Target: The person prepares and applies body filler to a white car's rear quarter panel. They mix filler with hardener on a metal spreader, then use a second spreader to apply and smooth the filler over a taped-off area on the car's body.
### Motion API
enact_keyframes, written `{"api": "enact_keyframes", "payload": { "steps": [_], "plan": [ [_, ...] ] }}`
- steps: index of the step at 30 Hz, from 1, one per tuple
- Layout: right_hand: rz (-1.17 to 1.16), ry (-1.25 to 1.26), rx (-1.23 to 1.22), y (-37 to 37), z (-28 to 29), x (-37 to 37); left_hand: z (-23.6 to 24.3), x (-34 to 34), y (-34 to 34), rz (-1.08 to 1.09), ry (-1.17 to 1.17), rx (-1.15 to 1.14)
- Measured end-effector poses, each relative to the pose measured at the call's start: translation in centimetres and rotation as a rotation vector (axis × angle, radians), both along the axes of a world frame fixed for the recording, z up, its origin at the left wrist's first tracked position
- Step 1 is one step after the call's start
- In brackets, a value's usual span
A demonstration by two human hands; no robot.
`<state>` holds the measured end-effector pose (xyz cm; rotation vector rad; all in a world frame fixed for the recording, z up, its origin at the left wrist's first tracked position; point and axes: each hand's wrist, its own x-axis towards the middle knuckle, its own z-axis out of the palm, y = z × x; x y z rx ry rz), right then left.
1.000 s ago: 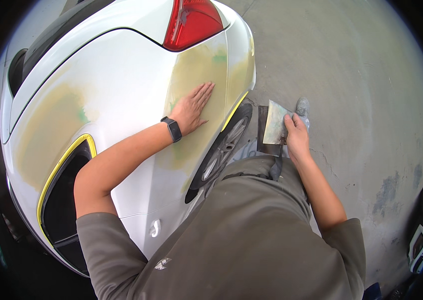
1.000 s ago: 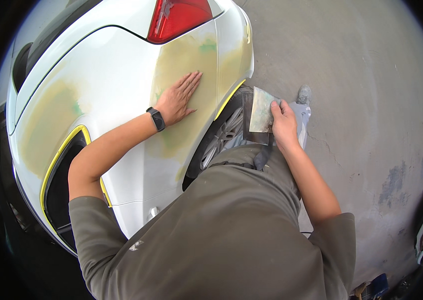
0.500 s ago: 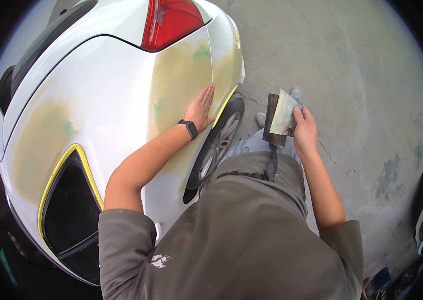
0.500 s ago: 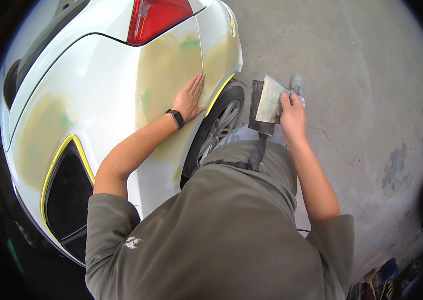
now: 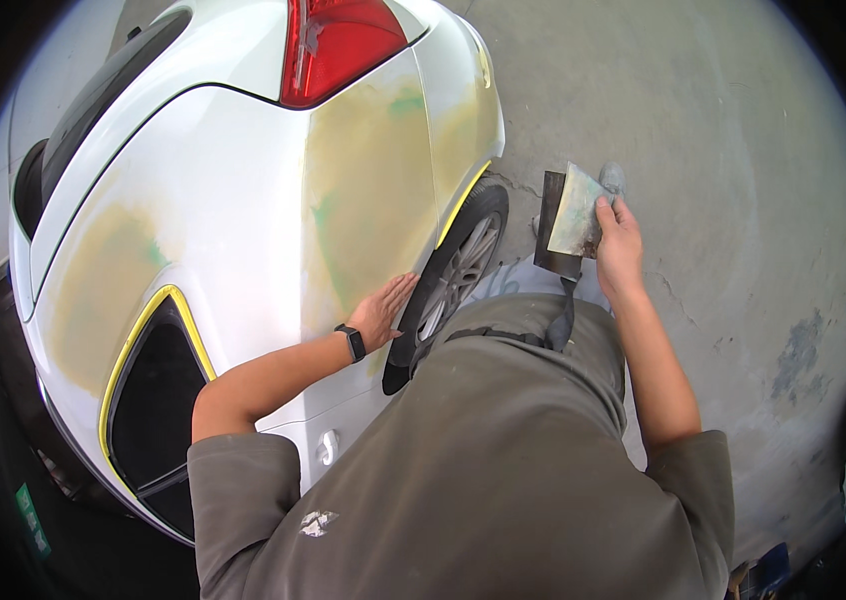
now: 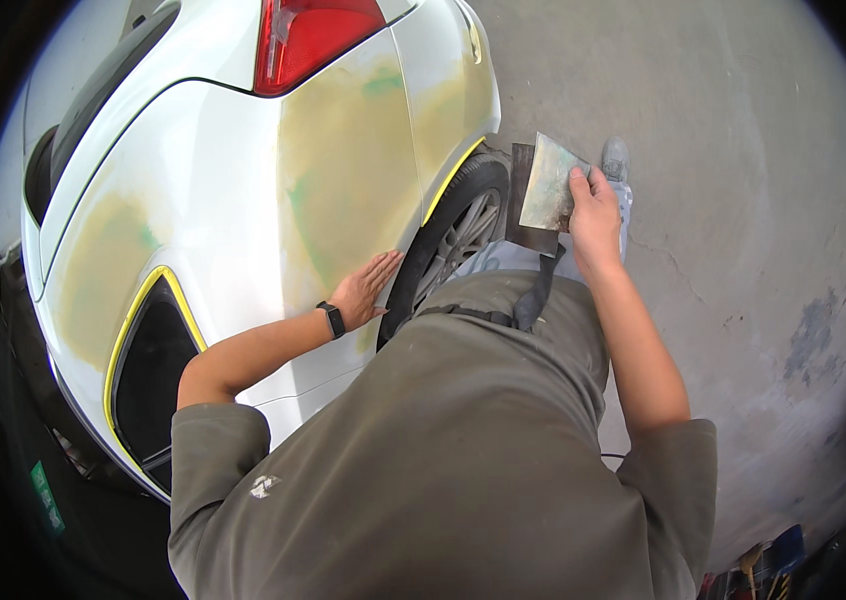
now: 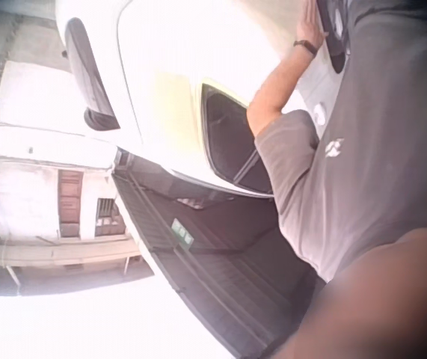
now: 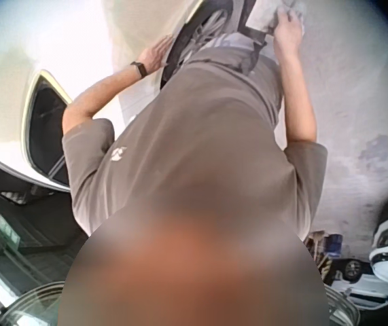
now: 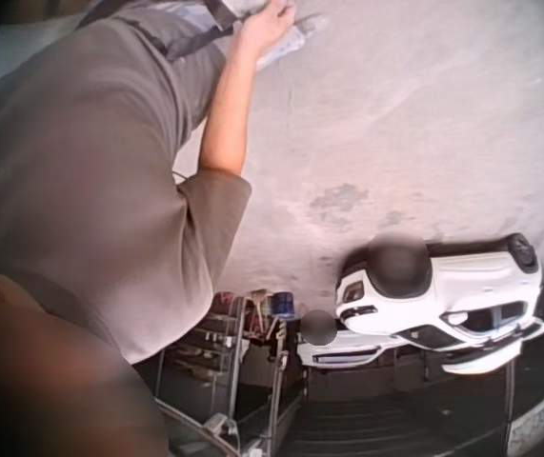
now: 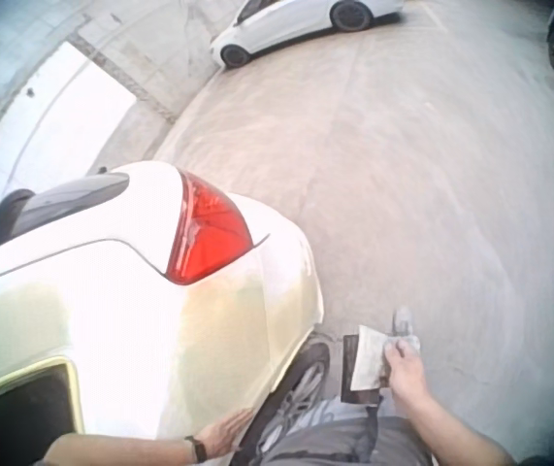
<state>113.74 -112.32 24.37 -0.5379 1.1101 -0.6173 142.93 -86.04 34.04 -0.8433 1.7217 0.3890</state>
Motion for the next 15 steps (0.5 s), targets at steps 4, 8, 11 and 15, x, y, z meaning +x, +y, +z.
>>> {"api": "enact_keyframes", "payload": {
  "steps": [4, 8, 11, 15],
  "plan": [
    [-0.023, 0.071, -0.008, 0.3, -2.3, -1.8, -1.2, 1.9, -7.5, -0.014, -0.013, -0.092],
    [0.053, 0.054, 0.013, -0.4, -3.3, -3.3, 0.6, 5.0, -17.6, 0.093, -0.026, -0.366],
    [0.029, 0.037, -0.004, -1.5, -3.3, -3.1, 5.5, 6.6, -20.6, 0.087, -0.038, -0.576],
    [0.149, -0.034, -0.085, -2.9, -2.3, -1.1, 11.4, 5.7, -15.9, 0.157, -0.005, -0.711]
  ]
}}
